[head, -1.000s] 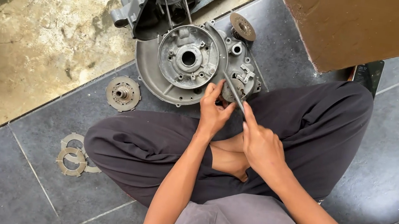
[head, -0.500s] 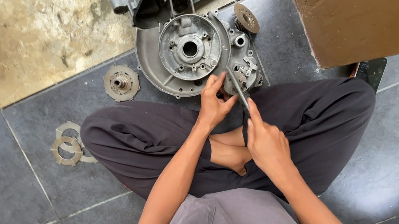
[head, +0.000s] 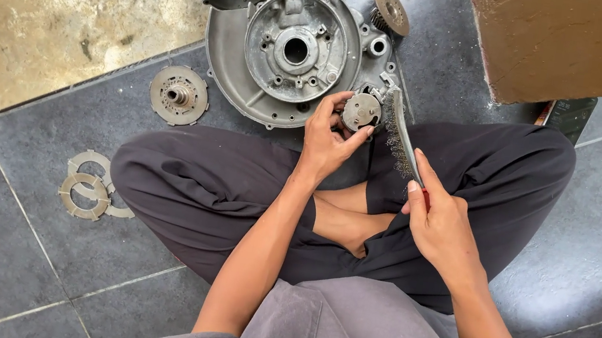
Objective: The person is cleaning various motorcycle engine components, primarily using a wire brush to scrub a small gear and a metal rod to scrape at parts.
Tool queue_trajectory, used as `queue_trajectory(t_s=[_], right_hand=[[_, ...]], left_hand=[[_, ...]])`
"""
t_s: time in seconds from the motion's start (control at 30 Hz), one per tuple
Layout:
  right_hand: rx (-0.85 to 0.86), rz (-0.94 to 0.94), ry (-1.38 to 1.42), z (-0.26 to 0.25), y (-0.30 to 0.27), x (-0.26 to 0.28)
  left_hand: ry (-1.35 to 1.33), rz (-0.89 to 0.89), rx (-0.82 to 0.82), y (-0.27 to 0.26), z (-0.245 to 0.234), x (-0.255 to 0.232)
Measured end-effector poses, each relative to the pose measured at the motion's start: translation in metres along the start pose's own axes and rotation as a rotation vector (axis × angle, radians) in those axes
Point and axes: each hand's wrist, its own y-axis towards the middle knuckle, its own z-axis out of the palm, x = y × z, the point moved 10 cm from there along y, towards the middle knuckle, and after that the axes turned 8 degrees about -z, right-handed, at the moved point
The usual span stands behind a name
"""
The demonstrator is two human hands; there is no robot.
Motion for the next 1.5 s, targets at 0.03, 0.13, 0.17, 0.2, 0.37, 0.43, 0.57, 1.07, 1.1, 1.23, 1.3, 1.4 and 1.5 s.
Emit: queue_trajectory(t_s=[0.03,0.13,0.17,0.2,0.37,0.43,0.57,1.07,1.1,1.23,1.3,1.4,1.5], right_hand=[[-0.009,-0.026,-0.002,0.0,0.001,0.0],[-0.027,-0.071,-0.007,0.001,-0.001,0.001],[-0.043,-0.088,-0.007,0.0,-0.002,0.002],[-0.038,-0.089,-0.009,0.001,-0.003,0.004],[-0.031,-0.12,-0.049,0.01,-0.001,0.019],[0.009,-0.088,-0.097,0.013,0.008,0.018],[0.1,-0.028,-0.232,0.011,0.027,0.029],[0.218,0.145,-0.278,0.008,0.004,0.028],[0.22,0.145,-0.276,0.009,0.003,0.029],[0.187,0.154,-0.249,0.008,0.001,0.027],[0.187,0.154,-0.238,0.011,0.001,0.024],[0.172,0.129,-0.213,0.014,0.003,0.021],[0.146,0.106,-0.173,0.015,0.006,0.024]], left_hand=[[0.006,0.004,0.014,-0.002,0.0,-0.006],[0.027,0.025,0.032,-0.002,0.0,-0.009],[0.046,0.045,0.045,-0.002,0.002,-0.009],[0.044,0.042,0.04,-0.002,0.001,-0.011],[0.127,0.113,0.092,-0.004,0.009,-0.033],[0.122,0.124,0.109,-0.007,0.006,-0.042],[0.101,0.131,0.149,-0.005,0.008,-0.038],[0.129,0.033,0.17,-0.014,0.008,-0.032],[0.13,0.031,0.169,-0.012,0.007,-0.032],[0.191,0.105,0.15,-0.009,0.006,-0.037],[0.196,0.116,0.153,-0.009,0.006,-0.037],[0.159,0.113,0.156,-0.008,0.006,-0.035],[0.112,0.122,0.16,-0.007,0.006,-0.035]])
